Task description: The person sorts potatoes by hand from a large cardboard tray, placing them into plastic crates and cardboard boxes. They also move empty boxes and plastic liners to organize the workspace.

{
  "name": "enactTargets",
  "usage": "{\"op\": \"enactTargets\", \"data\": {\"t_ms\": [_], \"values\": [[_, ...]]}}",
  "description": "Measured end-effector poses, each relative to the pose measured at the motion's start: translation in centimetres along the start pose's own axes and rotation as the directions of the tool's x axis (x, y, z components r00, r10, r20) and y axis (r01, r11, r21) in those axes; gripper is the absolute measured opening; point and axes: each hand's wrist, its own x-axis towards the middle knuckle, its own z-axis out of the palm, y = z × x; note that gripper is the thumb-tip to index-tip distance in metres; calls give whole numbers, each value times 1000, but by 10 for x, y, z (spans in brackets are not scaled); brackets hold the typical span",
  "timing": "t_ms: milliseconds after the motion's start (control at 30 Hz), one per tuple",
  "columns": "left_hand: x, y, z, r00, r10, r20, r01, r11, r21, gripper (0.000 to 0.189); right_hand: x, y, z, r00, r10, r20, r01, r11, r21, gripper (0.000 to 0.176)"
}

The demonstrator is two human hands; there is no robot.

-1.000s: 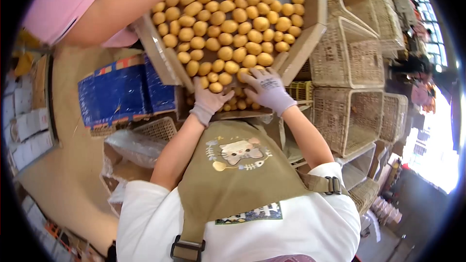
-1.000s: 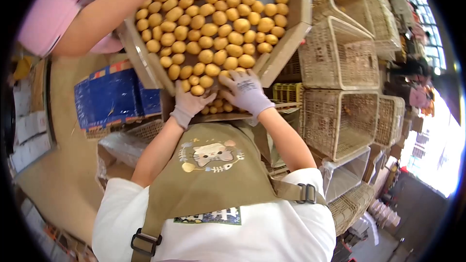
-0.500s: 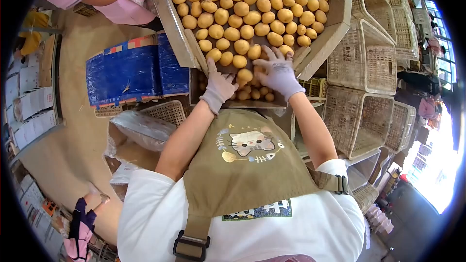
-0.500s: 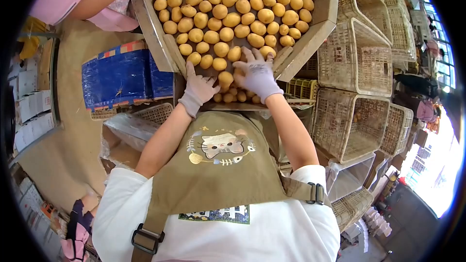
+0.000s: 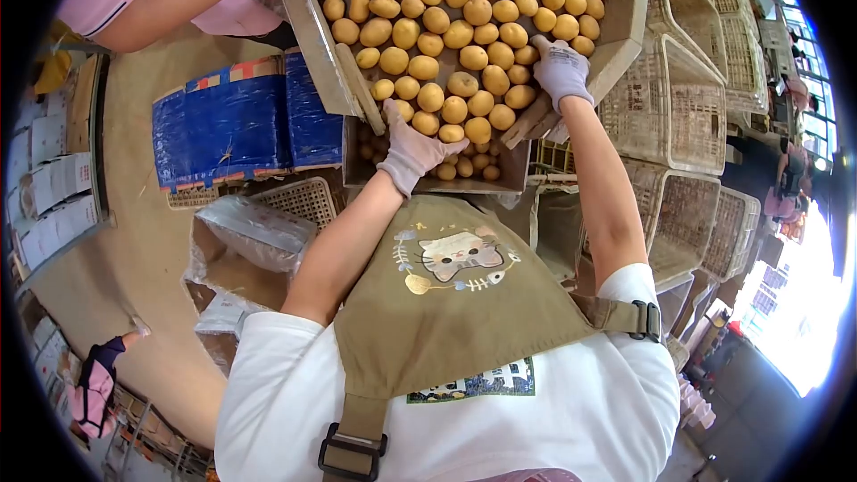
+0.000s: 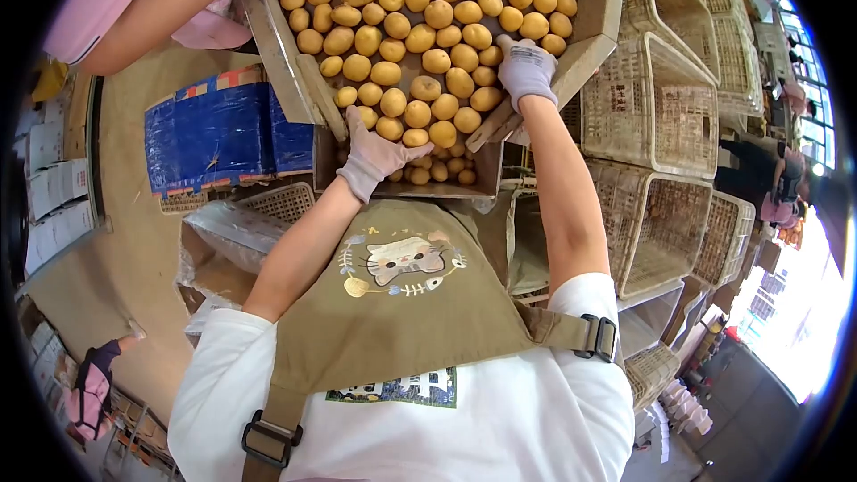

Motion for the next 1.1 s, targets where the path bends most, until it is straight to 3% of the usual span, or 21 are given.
{"op": "enactTargets", "data": {"t_ms": [33,100,133,200,267,333,400,433,467,500,533,600,700,733,833,867,933,967,1000,1067,1100], "values": [[1,0,-4,999,17,33,-18,1000,17,91,1,1,-3,999,16,36,-18,998,55,41],[0,4,-6,999,20,49,-21,1000,19,91,-15,6,5,974,-20,-228,94,943,318,34],[-3,4,-2,999,4,33,-4,1000,-3,91,-29,8,10,922,-3,-387,193,870,453,34],[-2,2,-2,999,26,24,-26,1000,-6,90,-79,-6,-9,877,107,-468,317,602,732,36],[5,3,-13,995,95,40,-97,994,49,91,-121,12,15,682,4,-731,595,578,559,41],[15,5,-36,973,132,188,-190,924,331,92,-168,43,56,663,42,-747,571,617,541,45],[17,5,-36,978,108,176,-160,936,314,93,-214,68,90,831,123,-542,305,715,629,47],[12,4,-24,994,69,85,-82,984,158,93,-234,81,111,923,167,-347,40,855,517,48],[6,2,-12,1000,12,-2,-12,1000,-8,94,-248,89,131,954,262,-143,-205,924,323,50],[3,3,-6,1000,-16,-8,17,1000,7,94,-253,89,143,920,346,-186,-247,877,411,47],[5,4,-6,997,-25,66,24,1000,15,96,-244,79,124,910,278,-307,-114,881,459,46],[3,3,-5,1000,-7,-13,8,1000,30,96,-225,43,84,834,164,-526,154,848,508,44],[4,5,-7,993,-43,106,36,997,71,96,-184,-17,37,780,-91,-619,434,791,430,42],[1,5,-5,998,-33,47,30,997,69,94,-168,-29,32,765,-182,-618,513,752,414,41],[-5,4,-4,995,31,-95,-21,995,98,89,-131,-53,36,756,-171,-632,401,884,240,38],[-4,6,-9,991,67,-119,-50,989,136,86,-126,-53,34,844,-239,-481,368,910,193,39],[-18,8,11,903,108,-415,28,951,309,76,-114,-52,27,939,-317,-129,328,942,73,40],[-14,12,-7,925,104,-364,55,914,401,75,-97,-50,33,970,-219,-105,242,894,377,43],[-7,14,-29,945,94,-314,76,869,489,75,-89,-49,48,932,-97,-349,269,830,488,51],[-1,7,-52,969,179,-173,-36,787,615,76,-92,-68,37,919,-133,-370,222,952,210,61],[-4,4,-51,972,211,-102,-88,733,675,76,-96,-76,40,940,-231,-250,309,888,341,69]]}}
